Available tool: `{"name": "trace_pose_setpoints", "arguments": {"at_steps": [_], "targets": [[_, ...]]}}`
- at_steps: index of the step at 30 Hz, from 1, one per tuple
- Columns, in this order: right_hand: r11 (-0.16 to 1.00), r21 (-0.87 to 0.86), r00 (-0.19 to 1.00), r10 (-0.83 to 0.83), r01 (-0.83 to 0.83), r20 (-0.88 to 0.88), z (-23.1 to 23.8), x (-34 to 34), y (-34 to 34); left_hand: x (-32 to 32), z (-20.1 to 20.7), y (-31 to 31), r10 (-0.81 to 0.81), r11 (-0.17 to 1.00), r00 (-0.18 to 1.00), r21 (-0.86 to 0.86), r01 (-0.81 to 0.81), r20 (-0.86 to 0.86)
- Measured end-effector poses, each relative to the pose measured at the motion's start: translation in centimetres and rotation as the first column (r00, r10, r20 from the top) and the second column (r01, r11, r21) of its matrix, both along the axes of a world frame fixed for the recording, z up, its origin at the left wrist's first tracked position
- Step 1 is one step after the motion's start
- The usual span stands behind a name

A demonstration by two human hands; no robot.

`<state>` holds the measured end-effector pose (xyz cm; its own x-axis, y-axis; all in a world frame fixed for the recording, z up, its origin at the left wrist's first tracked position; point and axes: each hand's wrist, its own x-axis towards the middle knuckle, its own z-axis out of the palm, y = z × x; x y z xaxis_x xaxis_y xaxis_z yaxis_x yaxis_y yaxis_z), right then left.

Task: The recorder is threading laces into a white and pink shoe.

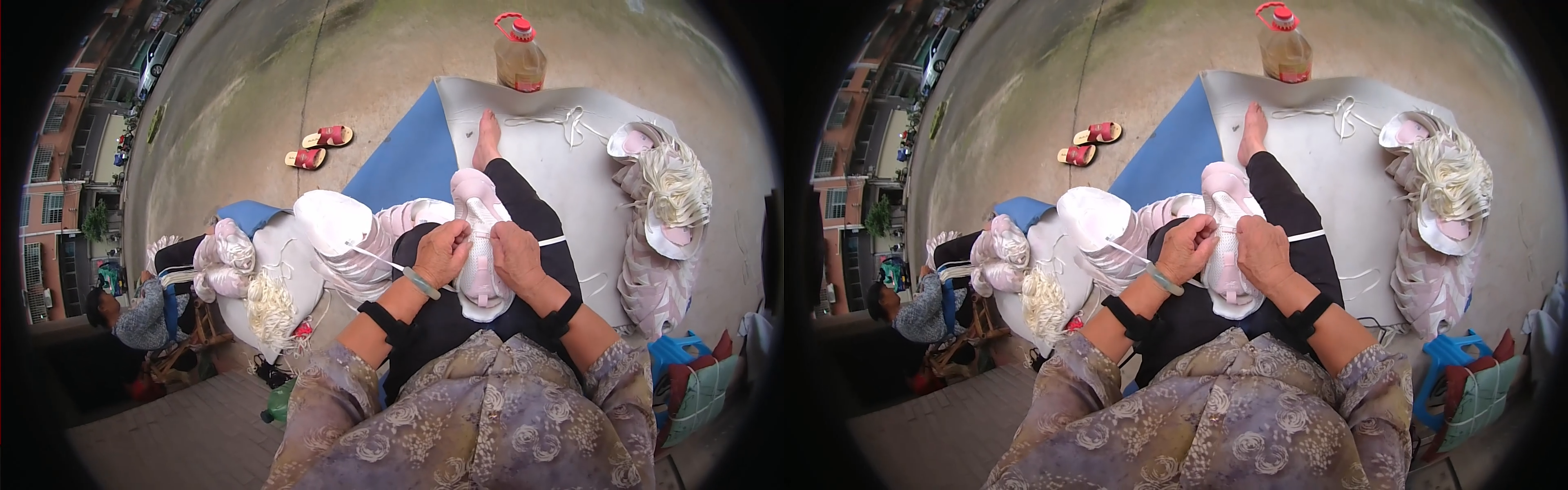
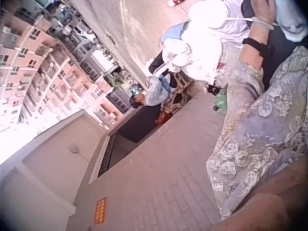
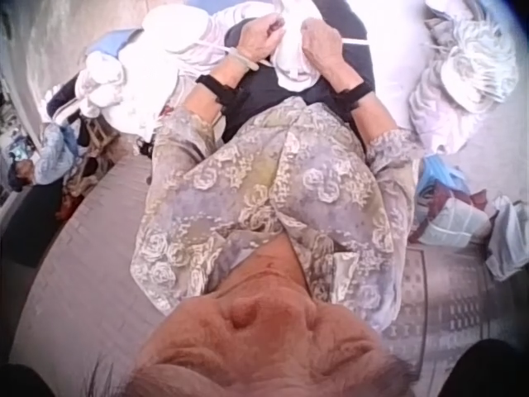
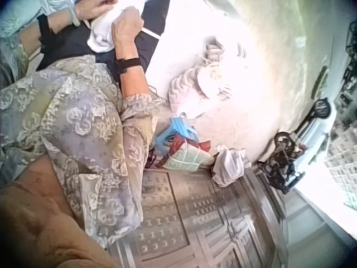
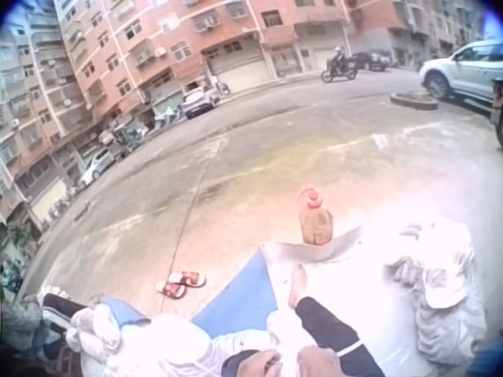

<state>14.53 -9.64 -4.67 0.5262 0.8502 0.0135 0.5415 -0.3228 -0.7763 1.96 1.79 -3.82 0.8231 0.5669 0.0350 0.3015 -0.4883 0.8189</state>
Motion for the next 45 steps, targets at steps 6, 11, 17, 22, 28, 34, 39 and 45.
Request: {"name": "trace_pose_setpoints", "arguments": {"at_steps": [6, 11, 17, 22, 28, 34, 39, 45], "targets": [[0.998, 0.061, 0.992, 0.027, -0.035, 0.119, -0.4, -0.1, 0.7, 0.4, -0.3, 0.3, -0.021, 0.999, 0.996, 0.026, 0.023, -0.085], [1.0, 0.018, 0.999, -0.02, 0.021, -0.043, -1.8, 0.2, 1.0, 0.6, 0.0, -0.2, 0.002, 0.993, 0.998, 0.115, 0.006, -0.066], [0.994, 0.039, 0.95, -0.083, 0.099, -0.3, -0.9, 0.3, -0.5, 0.3, 0.8, 0.1, -0.018, 1.0, 0.991, 0.01, 0.02, -0.13], [1.0, 0.003, 0.991, -0.011, 0.011, -0.133, -0.5, 0.3, -0.2, 0.7, 1.3, 0.5, -0.086, 0.996, 0.971, 0.008, 0.09, -0.225], [0.998, -0.02, 0.998, -0.053, 0.054, 0.03, -0.9, -0.5, 1.3, 0.6, -0.1, 0.5, -0.053, 0.994, 0.993, 0.094, 0.063, -0.106], [0.998, 0.002, 0.934, 0.052, -0.055, -0.354, -1.8, 1.4, 1.3, 1.2, -0.1, 0.5, -0.096, 0.959, 0.995, 0.266, 0.097, -0.015], [0.982, -0.109, 0.918, 0.1, -0.153, -0.384, -1.3, 2.5, 1.8, 1.5, 0.3, 0.2, -0.105, 0.944, 0.992, 0.307, 0.123, -0.073], [0.968, -0.15, 0.899, 0.124, -0.203, -0.42, 0.0, 3.2, 1.6, 1.4, -0.8, 0.5, -0.085, 0.984, 0.996, 0.153, 0.087, -0.02]]}}
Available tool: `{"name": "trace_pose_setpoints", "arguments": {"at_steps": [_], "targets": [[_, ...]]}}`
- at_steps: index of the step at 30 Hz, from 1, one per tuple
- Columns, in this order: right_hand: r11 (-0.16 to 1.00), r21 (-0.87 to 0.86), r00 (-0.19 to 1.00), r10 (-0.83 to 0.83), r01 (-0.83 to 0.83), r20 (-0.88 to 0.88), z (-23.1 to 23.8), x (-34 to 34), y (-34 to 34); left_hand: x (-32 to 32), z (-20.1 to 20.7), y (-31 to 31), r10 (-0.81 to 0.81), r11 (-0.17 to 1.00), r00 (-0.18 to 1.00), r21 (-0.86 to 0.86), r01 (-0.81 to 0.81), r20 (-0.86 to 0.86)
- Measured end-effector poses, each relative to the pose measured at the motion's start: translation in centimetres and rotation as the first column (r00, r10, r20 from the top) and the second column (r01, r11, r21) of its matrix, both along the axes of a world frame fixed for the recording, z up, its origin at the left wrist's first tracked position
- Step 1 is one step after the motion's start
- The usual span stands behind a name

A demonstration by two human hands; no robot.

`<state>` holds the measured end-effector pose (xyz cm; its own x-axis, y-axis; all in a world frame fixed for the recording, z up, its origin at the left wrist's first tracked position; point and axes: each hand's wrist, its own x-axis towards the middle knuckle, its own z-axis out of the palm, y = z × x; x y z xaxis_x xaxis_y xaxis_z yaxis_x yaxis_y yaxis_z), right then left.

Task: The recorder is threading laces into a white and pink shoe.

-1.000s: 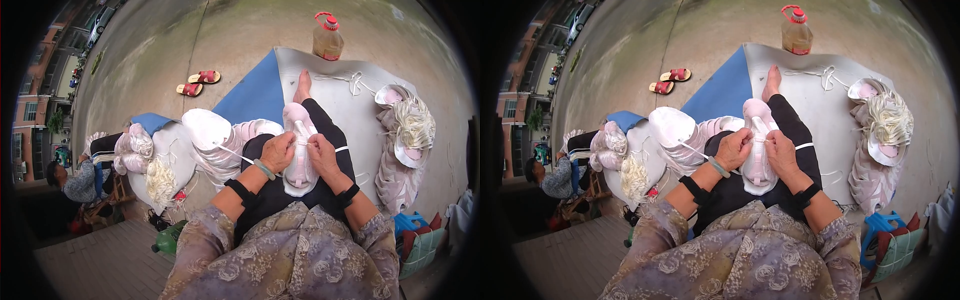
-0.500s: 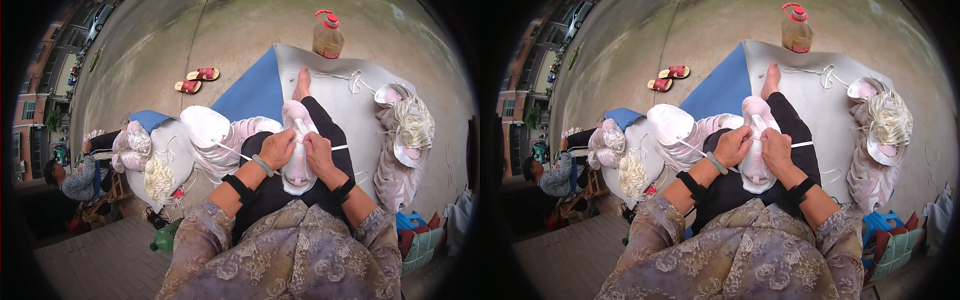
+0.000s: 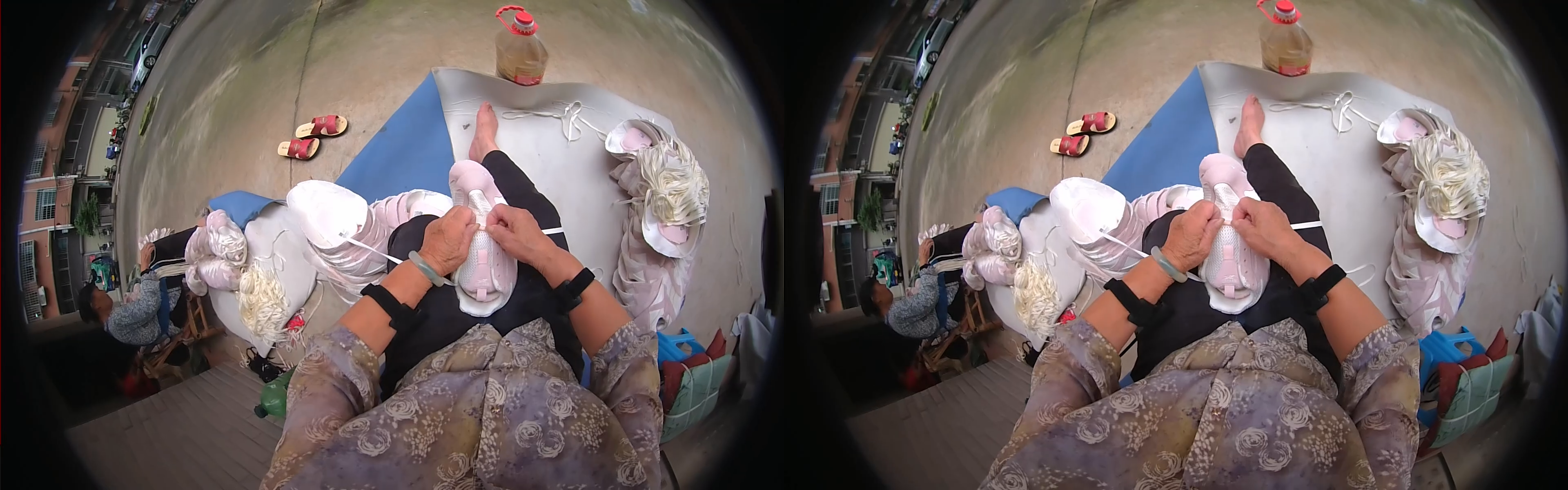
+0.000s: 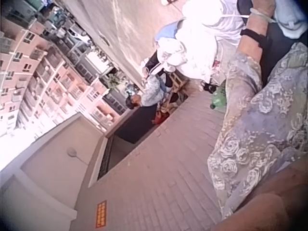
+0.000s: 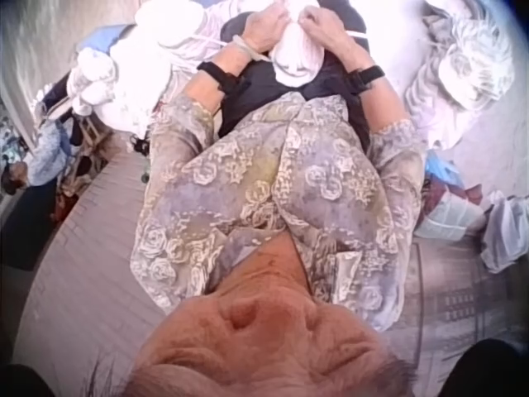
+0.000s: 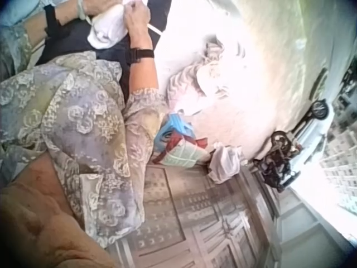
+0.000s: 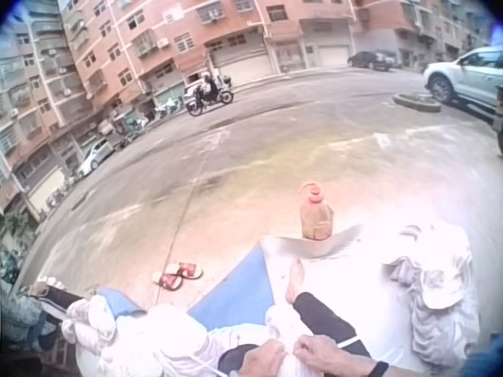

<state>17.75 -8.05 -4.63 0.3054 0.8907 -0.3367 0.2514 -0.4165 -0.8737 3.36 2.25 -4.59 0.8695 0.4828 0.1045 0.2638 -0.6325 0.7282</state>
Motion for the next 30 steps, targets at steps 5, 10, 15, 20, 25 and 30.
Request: {"name": "trace_pose_setpoints", "arguments": {"at_steps": [5, 10, 15, 20, 25, 30], "targets": [[0.998, 0.038, 0.989, 0.041, -0.047, 0.14, 1.1, 0.8, -0.9, -2.9, 0.9, 1.2, 0.147, 0.982, 0.988, -0.131, -0.14, 0.046], [0.971, 0.16, 0.858, 0.074, -0.179, 0.508, -0.2, 1.6, -3.6, -15.6, 2.5, 8.4, 0.615, 0.719, 0.785, -0.358, -0.596, -0.072], [0.938, 0.319, 0.792, -0.092, -0.133, 0.603, -1.2, 0.9, -4.4, -25.4, 3.8, 11.7, 0.739, 0.661, 0.652, -0.007, -0.75, -0.17], [0.905, 0.404, 0.759, -0.169, -0.132, 0.628, 0.1, 2.3, -4.5, -10.2, 5.4, 4.8, 0.355, 0.933, 0.907, 0.016, -0.36, -0.225], [0.919, 0.256, 0.724, 0.044, -0.3, 0.688, 1.0, 4.5, -5.4, -3.6, 2.2, 2.3, -0.02, 0.999, 0.989, 0.029, 0.025, -0.144], [0.948, 0.186, 0.666, 0.035, -0.258, 0.745, 1.4, 6.3, -8.4, -3.8, -0.1, 1.3, -0.07, 0.976, 0.936, 0.17, 0.136, -0.345]]}}
